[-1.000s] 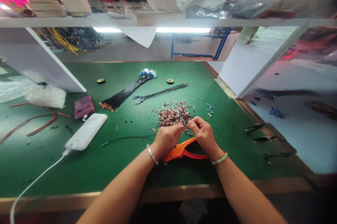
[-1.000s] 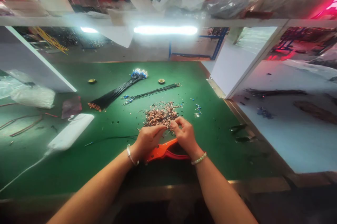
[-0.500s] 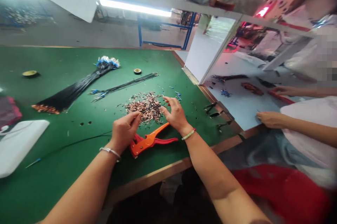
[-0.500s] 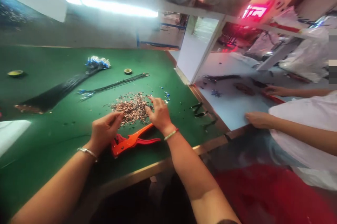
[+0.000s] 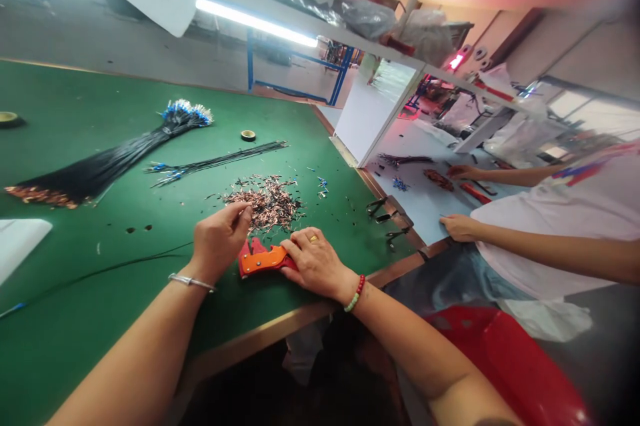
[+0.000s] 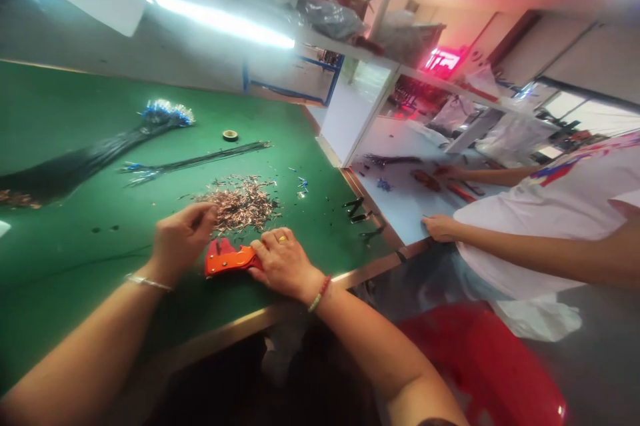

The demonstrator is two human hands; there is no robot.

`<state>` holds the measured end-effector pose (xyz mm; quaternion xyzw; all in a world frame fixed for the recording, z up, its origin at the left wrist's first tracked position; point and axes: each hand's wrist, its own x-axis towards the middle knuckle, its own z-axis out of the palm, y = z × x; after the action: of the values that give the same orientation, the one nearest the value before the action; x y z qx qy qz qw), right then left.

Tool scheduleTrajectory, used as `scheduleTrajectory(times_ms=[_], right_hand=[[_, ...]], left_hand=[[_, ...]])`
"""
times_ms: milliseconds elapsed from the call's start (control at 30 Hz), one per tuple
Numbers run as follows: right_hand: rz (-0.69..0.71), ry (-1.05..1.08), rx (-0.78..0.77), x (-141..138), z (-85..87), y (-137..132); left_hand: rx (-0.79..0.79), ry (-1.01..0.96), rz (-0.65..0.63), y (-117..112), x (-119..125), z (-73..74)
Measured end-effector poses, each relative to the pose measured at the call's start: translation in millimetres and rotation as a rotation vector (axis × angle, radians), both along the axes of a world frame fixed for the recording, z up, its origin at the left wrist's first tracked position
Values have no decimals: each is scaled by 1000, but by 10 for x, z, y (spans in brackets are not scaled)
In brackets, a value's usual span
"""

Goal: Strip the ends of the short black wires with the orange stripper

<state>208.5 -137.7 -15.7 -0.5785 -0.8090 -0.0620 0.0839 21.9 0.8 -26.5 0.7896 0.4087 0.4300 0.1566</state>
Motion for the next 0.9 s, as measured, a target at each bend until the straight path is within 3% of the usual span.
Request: scheduleTrajectory(times_ms=[133, 200, 367, 433, 533, 633, 900], right_hand=[[16, 30, -29, 121, 12, -17], [-23, 189, 10, 201, 66, -44], [-218, 1102, 88, 162, 142, 11], [-284, 1306, 64, 64, 92, 63], [-318, 1399, 8, -42, -12, 92], [-259, 1520, -135, -38, -62, 51], [-96, 1817, -414, 25, -1, 108]], left_hand=[[2, -18, 61, 30, -40, 40], [3, -22, 76, 32, -47, 65], [47, -6, 56, -4, -40, 106], [65, 8, 75, -11, -40, 116], [76, 36, 102, -3, -40, 122], [95, 50, 83, 2, -26, 107], [178, 7, 19, -126, 40, 74]])
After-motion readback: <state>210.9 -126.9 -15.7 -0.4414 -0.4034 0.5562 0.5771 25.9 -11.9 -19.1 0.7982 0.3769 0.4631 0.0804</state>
